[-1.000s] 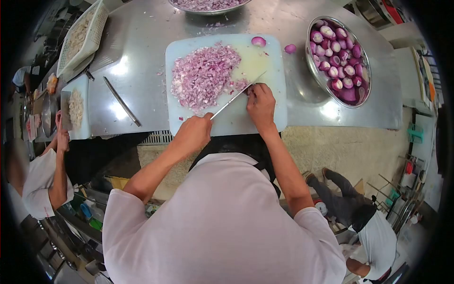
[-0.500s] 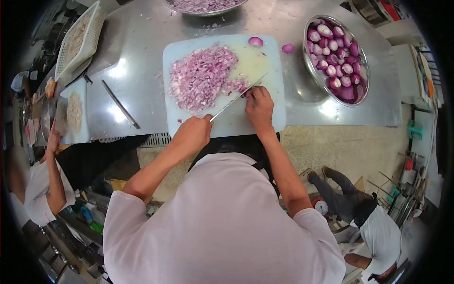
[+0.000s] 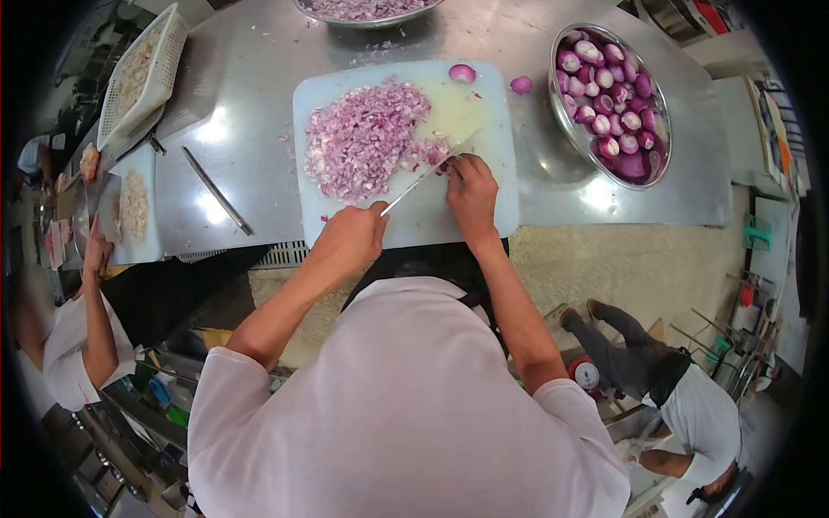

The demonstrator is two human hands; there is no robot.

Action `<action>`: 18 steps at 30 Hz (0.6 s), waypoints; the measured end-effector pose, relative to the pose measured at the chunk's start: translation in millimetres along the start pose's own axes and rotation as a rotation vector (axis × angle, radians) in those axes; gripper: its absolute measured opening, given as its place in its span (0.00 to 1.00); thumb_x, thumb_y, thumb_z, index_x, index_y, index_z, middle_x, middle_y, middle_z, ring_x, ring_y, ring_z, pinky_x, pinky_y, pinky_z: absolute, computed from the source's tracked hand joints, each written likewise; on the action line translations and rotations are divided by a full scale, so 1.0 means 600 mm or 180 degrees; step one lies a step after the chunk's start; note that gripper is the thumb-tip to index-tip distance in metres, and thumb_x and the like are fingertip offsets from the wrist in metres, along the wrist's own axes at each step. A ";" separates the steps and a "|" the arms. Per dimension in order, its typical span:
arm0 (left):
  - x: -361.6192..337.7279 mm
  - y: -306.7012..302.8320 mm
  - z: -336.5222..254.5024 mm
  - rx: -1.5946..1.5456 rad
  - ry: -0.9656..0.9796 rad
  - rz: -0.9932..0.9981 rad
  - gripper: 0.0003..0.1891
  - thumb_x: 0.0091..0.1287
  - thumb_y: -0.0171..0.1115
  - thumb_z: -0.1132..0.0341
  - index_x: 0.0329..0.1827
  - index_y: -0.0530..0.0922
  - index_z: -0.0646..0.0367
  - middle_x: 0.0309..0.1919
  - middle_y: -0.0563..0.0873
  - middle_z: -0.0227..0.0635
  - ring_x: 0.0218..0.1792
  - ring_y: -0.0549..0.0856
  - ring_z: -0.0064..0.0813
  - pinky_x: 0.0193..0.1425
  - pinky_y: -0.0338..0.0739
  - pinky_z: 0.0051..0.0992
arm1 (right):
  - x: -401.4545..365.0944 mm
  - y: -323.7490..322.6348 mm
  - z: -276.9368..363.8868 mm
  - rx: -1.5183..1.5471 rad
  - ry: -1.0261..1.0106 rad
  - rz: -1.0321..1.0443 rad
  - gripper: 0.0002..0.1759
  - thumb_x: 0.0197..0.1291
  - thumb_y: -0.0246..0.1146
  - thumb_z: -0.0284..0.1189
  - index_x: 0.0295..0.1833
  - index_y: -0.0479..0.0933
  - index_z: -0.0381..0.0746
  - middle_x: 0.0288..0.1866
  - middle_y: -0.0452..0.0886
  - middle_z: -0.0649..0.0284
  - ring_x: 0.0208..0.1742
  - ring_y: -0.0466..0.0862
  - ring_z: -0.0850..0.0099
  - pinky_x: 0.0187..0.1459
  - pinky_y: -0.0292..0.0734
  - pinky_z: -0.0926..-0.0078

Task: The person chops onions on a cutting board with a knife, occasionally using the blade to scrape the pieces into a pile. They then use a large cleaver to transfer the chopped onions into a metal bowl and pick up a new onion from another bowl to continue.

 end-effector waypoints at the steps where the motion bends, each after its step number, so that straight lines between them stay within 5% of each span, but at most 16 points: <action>1: -0.001 0.006 0.001 -0.0001 -0.0004 -0.0002 0.10 0.72 0.55 0.70 0.49 0.78 0.67 0.22 0.81 0.60 0.28 0.82 0.62 0.34 0.74 0.53 | 0.003 -0.001 0.003 -0.0075 -0.0075 -0.0018 0.07 0.52 0.62 0.15 0.38 0.80 0.32 0.39 0.82 0.50 0.43 0.82 0.50 0.45 0.79 0.58; 18: 0.022 0.052 0.003 -0.0116 -0.0039 -0.0207 0.08 0.73 0.55 0.69 0.45 0.78 0.67 0.21 0.79 0.59 0.27 0.81 0.61 0.32 0.71 0.52 | 0.021 0.010 -0.006 0.0098 0.0270 0.0274 0.05 0.52 0.61 0.14 0.36 0.80 0.31 0.35 0.80 0.50 0.37 0.82 0.48 0.40 0.78 0.56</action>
Point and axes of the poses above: each hand's wrist, its own x-axis towards the middle knuckle, its own y-axis out of the palm, z = x × y, the point moved 5 cm from there along x, towards the middle knuckle
